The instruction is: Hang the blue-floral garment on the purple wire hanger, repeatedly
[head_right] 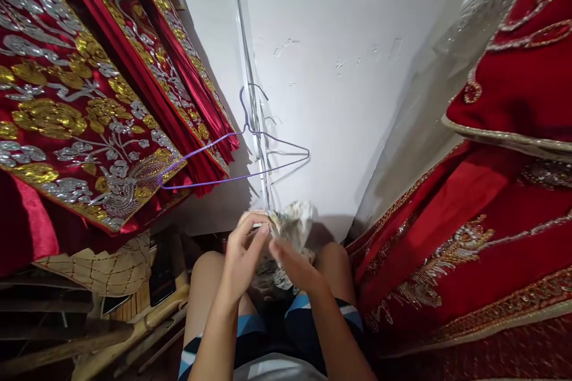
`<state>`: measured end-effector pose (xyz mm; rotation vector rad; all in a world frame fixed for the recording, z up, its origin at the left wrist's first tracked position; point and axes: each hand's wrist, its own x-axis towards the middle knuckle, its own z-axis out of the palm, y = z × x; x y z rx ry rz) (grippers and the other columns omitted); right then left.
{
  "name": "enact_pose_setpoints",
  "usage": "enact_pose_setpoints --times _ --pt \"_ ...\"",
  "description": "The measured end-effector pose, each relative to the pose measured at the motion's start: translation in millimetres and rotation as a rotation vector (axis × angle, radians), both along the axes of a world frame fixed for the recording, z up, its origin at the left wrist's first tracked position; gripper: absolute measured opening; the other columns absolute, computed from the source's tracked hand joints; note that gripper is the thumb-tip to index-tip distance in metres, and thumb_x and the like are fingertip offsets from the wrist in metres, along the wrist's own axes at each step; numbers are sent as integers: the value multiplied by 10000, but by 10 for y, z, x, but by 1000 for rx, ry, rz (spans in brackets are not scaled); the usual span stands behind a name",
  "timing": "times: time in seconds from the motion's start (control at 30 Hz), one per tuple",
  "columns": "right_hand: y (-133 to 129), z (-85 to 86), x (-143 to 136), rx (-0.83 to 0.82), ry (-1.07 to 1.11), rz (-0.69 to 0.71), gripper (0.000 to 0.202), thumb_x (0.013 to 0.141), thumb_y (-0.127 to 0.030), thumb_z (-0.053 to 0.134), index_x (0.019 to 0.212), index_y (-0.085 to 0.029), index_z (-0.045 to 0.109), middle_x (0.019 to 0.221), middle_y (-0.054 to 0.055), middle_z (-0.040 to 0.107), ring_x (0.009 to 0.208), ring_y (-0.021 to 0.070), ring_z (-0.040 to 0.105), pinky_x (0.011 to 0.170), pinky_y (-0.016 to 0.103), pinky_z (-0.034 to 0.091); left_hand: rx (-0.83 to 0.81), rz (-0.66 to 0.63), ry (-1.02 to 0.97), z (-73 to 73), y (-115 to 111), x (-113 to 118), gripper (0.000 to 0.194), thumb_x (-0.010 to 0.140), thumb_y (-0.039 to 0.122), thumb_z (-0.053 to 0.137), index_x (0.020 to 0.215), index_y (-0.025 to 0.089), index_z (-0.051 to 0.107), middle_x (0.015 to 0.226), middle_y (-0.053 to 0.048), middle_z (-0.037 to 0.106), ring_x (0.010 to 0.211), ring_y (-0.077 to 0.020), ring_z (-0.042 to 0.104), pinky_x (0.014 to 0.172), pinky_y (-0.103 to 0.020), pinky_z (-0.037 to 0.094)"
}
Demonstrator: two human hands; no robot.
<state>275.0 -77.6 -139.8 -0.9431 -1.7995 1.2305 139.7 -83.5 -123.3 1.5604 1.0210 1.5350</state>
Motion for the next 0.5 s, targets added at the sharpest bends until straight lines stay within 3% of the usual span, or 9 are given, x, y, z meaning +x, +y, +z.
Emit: enact_pose_setpoints --times 0.07,0.1,0.17,0.2,0.27,0.33,0.4,0.5 --pt "53 -25 -27 -93 12 102 264 806 -431 613 913 -198 673 794 42 652 773 222 593 679 331 504 87 89 100 -19 5 -119 169 936 340 550 1029 238 648 1135 -74 603 1207 -246 490 1044 -345 356" --pt "91 -19 -18 -148 6 130 248 769 -395 666 911 -192 667 780 25 654 736 198 584 654 306 495 92 67 114 -50 21 -195 244 948 362 529 1152 257 611 1229 -77 579 1261 -248 461 1078 -357 334" --pt "179 56 50 -198 20 181 181 739 -340 697 809 -180 655 710 4 641 663 165 564 606 272 465 23 -95 178 -148 52 -343 368 971 423 466 1295 259 530 1276 -87 568 1232 -247 491 1064 -363 362" --pt "227 125 108 -165 40 204 163 739 -328 689 732 -173 641 665 1 627 627 156 554 584 266 451 -36 -201 253 -208 59 -406 389 976 458 438 1275 237 550 1216 -88 600 1159 -247 533 1018 -354 401" --pt "334 308 244 -1 81 214 180 739 -301 674 631 -165 624 610 3 606 587 151 546 563 264 436 -160 -385 467 -321 53 -515 410 960 517 433 1043 181 652 955 -63 649 921 -228 580 854 -315 462" --pt "469 498 359 208 128 93 109 737 -260 669 679 -168 674 672 18 648 630 165 584 596 270 455 -249 -448 688 -384 32 -625 444 945 531 452 781 161 634 711 -19 576 701 -176 512 690 -276 435" --pt "648 628 397 345 193 -111 162 749 -253 662 883 -194 732 892 45 715 795 199 646 707 288 498 -271 -396 813 -366 20 -758 455 953 505 443 683 163 576 633 1 503 626 -146 439 635 -260 392" --pt "986 638 292 313 203 -264 330 849 -347 571 1134 -242 699 1164 57 696 1091 241 623 951 361 473 -207 -279 685 -225 44 -986 380 958 453 451 743 170 586 778 -30 565 757 -170 503 734 -261 415"
